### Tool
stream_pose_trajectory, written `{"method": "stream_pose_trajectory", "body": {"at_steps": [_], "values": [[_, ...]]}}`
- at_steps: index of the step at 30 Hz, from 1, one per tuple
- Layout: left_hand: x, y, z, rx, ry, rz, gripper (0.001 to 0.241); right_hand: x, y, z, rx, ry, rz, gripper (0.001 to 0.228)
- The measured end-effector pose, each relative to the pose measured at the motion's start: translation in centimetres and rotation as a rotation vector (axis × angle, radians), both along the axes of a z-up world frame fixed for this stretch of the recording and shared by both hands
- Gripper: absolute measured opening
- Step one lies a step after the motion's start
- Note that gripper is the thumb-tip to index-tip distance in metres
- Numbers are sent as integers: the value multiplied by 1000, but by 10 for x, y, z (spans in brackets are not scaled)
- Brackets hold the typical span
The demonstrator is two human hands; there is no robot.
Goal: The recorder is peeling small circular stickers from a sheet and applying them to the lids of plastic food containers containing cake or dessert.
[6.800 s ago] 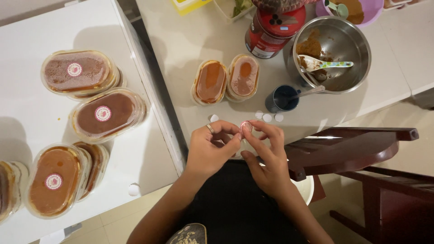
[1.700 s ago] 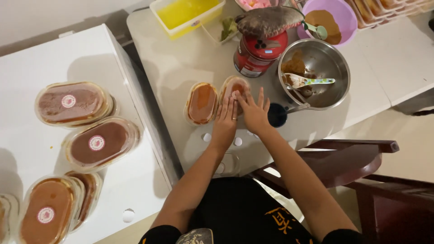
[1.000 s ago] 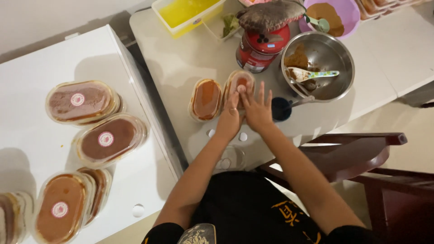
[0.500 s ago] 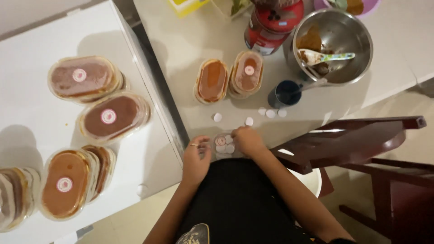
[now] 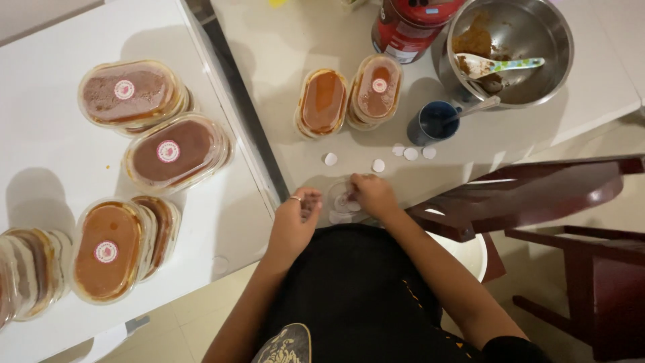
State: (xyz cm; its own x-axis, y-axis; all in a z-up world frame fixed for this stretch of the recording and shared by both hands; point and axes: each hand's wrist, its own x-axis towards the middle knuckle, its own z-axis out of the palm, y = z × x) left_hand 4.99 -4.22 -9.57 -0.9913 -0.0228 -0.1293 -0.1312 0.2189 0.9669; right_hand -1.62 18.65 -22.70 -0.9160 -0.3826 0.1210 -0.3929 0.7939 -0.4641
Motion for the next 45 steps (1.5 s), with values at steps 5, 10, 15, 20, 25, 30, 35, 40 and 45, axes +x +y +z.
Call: {"method": "stream_pose_trajectory", "body": {"at_steps": [5, 10, 15, 20, 25, 30, 35, 40, 45], "values": [[22, -1, -42, -489, -266, -496, 56, -3, 15, 2, -24, -254, -88, 24], [27, -8, 36, -596, -417, -1020, 84, -7, 19, 10, 17, -273, -107, 13], [11, -7, 130, -590, -407, -1311, 89, -13, 30, -4, -57, -329, -137, 18], [-6, -7, 136, 67, -326, -1109, 45, -15, 37, -2, -154, -356, -146, 17], [-40, -1, 93, 148, 12, -462, 40, -12, 52, 2, -221, -137, -61, 17], [-56, 7, 5, -20, 100, -292, 37, 1, 59, 20, -827, -910, -430, 25], [-54, 35, 23, 171, -105, -293, 25, 19, 28, 109, -1298, -939, -339, 26], [-53, 39, 27, 340, -160, -269, 22, 27, 15, 136, -1214, -784, -429, 24], [-55, 40, 22, 389, -140, -263, 21, 30, 10, 140, -1276, -630, -391, 22]]}}
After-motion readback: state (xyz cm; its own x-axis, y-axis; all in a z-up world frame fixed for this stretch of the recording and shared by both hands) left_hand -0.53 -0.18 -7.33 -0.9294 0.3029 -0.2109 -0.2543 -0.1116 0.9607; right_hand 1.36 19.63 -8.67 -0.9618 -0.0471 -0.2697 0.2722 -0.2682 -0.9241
